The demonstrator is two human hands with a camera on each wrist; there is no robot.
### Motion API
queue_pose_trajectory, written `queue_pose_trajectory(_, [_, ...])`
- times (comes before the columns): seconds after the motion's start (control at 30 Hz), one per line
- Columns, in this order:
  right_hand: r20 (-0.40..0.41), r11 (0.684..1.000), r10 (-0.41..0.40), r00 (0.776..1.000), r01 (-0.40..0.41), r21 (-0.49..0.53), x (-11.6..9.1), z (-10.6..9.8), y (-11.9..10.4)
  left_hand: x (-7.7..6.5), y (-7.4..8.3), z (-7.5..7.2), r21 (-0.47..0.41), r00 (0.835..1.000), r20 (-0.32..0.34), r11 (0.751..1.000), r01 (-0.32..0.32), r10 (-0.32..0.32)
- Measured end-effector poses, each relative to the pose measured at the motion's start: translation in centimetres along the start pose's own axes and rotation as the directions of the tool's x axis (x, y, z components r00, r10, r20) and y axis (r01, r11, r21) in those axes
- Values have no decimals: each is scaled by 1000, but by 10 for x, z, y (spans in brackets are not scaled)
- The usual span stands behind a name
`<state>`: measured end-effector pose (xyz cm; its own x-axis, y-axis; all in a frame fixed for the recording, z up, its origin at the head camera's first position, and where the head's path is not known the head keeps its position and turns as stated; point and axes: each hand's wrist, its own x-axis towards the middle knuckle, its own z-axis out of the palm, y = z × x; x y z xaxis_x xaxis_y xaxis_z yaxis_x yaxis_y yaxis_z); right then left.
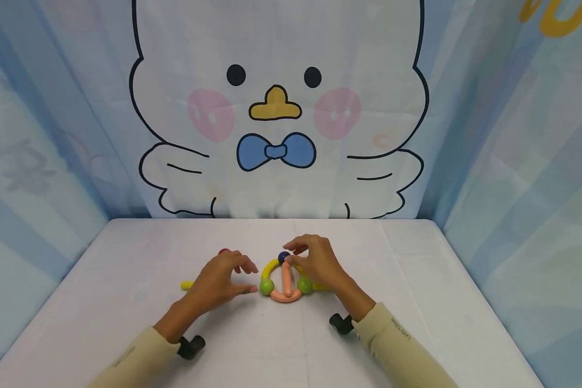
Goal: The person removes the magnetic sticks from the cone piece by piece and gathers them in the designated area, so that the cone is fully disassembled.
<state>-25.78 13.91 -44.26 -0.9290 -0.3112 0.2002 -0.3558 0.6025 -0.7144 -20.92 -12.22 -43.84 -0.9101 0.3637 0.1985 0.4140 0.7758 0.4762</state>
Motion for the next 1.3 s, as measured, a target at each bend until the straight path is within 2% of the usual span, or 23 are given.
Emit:
queue_pose_trajectory(0.2, [14,999,54,998,-53,-1,8,0,9,12,19,18,-76,999,-10,996,-36,36])
queue_pose_trajectory(0.3, [38,998,53,998,-53,13,11,2,11,16,25,26,-98,998,-6,993,-61,61])
queue_pose_trajectory(0.5, [63,999,39,997,-41,34,16,9,14,22,30,41,-124,994,19,986,-108,111])
queue_pose_trajectory(0.67, [55,997,54,997,-56,49,19,13,14,25,33,47,-131,991,22,983,-131,135])
queue_pose_trajectory(0.8, [50,997,54,997,-56,52,19,14,13,24,34,46,-127,989,17,982,-141,145])
queue_pose_trajectory(1.0, [57,998,55,997,-57,36,19,13,11,18,33,33,-126,988,6,980,-151,153])
queue_pose_trajectory(1.3, [81,997,74,994,-76,14,20,13,12,16,20,13,-95,996,-25,992,-86,84])
